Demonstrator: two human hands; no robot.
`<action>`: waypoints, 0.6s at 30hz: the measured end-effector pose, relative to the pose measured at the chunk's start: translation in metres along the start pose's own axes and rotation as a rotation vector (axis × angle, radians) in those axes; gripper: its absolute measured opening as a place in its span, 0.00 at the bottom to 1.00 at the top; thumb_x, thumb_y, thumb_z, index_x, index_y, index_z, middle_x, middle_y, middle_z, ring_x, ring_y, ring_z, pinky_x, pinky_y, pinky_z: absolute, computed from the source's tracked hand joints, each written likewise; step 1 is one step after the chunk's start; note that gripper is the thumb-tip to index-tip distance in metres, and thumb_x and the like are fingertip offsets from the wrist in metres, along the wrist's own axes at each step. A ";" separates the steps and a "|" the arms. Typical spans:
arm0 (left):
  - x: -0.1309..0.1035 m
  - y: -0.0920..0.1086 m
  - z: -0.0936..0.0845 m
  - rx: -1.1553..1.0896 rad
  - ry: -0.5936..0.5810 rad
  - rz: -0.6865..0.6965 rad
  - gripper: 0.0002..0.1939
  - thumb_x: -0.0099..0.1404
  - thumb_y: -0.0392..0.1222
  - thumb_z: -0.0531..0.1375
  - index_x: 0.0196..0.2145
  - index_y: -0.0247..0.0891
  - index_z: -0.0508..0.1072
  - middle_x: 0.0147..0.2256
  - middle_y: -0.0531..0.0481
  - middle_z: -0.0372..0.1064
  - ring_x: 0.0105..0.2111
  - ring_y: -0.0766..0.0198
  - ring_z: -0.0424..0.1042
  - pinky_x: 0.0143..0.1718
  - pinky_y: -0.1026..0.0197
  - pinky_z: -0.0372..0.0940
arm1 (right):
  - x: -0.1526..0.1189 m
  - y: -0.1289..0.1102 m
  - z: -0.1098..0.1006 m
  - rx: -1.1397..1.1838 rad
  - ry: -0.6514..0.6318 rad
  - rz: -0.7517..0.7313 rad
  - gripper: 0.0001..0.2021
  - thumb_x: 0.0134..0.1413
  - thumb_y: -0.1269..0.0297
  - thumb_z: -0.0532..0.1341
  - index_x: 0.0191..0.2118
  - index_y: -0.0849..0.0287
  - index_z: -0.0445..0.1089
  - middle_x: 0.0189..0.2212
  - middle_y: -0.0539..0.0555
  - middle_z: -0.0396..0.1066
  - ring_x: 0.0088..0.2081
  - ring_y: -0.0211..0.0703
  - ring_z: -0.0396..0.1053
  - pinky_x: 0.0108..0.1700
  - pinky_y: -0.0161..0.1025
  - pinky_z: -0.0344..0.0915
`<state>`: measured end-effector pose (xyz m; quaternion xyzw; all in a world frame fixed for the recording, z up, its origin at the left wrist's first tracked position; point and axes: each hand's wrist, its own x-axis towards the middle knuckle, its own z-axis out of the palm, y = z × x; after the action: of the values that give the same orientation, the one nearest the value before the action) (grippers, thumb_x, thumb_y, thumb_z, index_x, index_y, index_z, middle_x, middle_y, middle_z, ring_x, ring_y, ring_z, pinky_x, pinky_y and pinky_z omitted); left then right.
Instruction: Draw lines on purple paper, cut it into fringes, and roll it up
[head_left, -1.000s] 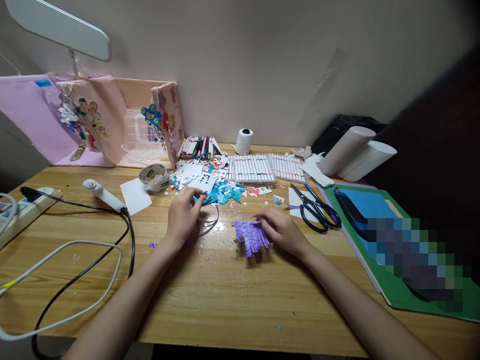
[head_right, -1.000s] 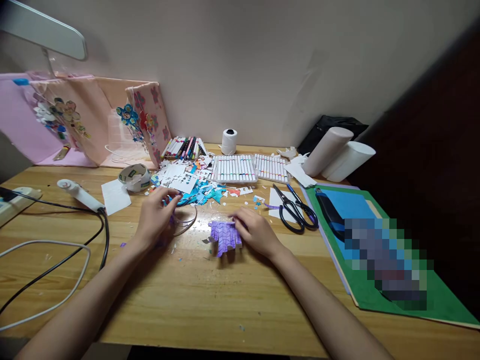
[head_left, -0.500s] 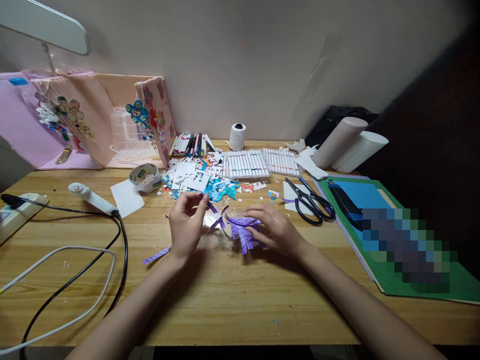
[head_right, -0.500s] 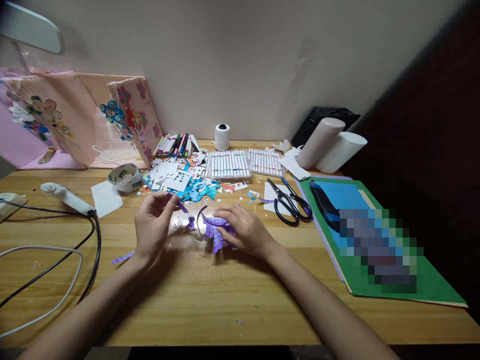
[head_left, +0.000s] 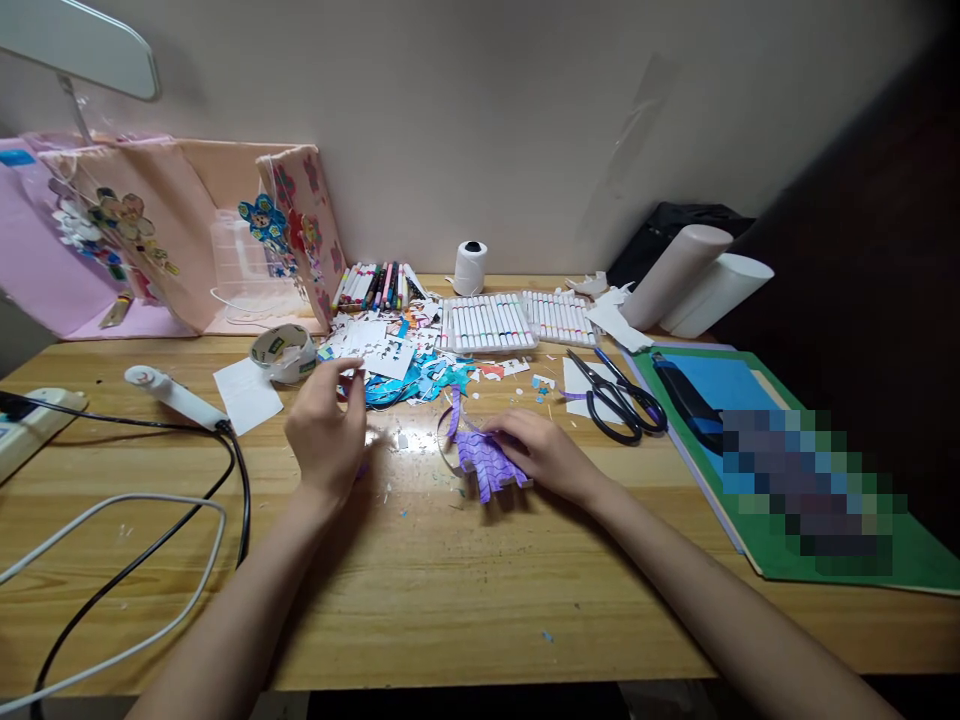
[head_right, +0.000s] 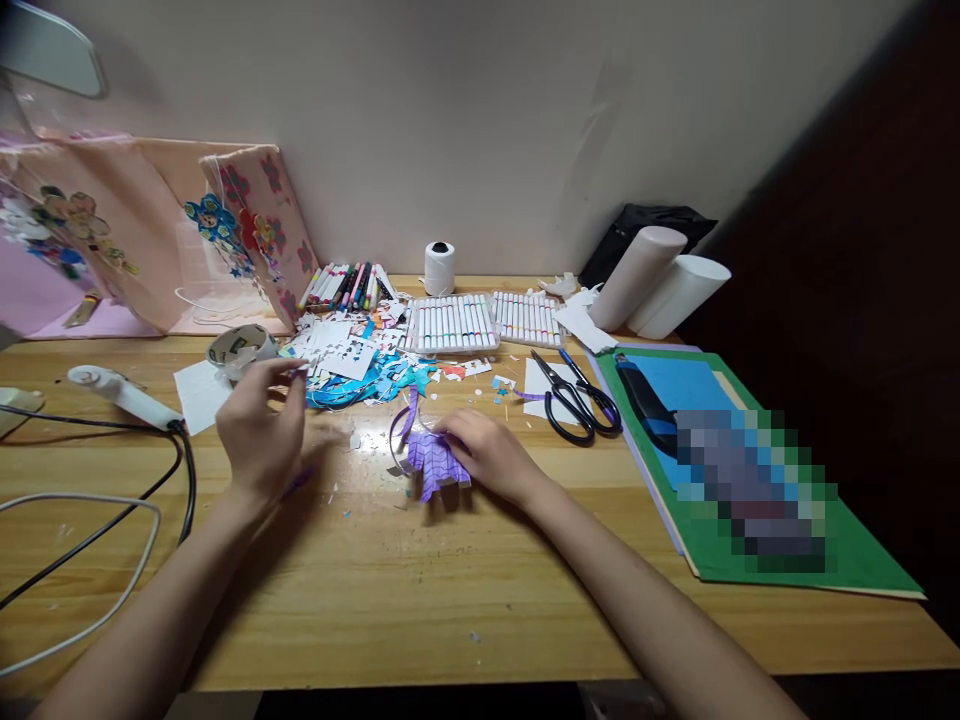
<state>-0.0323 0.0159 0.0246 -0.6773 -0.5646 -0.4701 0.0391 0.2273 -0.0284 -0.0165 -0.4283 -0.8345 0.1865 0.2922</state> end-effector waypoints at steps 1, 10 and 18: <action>-0.001 0.001 0.001 0.046 -0.075 0.030 0.08 0.65 0.37 0.57 0.42 0.37 0.72 0.39 0.45 0.74 0.36 0.57 0.72 0.37 0.55 0.67 | 0.000 0.000 -0.001 -0.002 0.017 0.005 0.09 0.60 0.74 0.53 0.41 0.59 0.70 0.38 0.57 0.74 0.41 0.44 0.71 0.43 0.42 0.67; -0.023 0.021 0.016 -0.185 -0.835 0.530 0.16 0.71 0.41 0.49 0.50 0.41 0.72 0.51 0.47 0.72 0.53 0.58 0.69 0.53 0.50 0.63 | 0.001 -0.001 -0.009 -0.017 0.151 0.096 0.08 0.58 0.74 0.55 0.39 0.60 0.71 0.35 0.56 0.73 0.39 0.44 0.70 0.40 0.41 0.67; -0.021 0.012 0.014 -0.262 -0.804 0.367 0.15 0.68 0.48 0.53 0.34 0.43 0.77 0.34 0.47 0.77 0.33 0.60 0.76 0.36 0.61 0.68 | 0.000 0.003 -0.014 -0.029 0.219 0.168 0.10 0.56 0.76 0.55 0.39 0.59 0.71 0.34 0.55 0.73 0.37 0.43 0.70 0.39 0.41 0.67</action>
<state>-0.0130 0.0043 0.0086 -0.8938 -0.3415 -0.2229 -0.1866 0.2385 -0.0258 -0.0077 -0.5186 -0.7613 0.1504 0.3589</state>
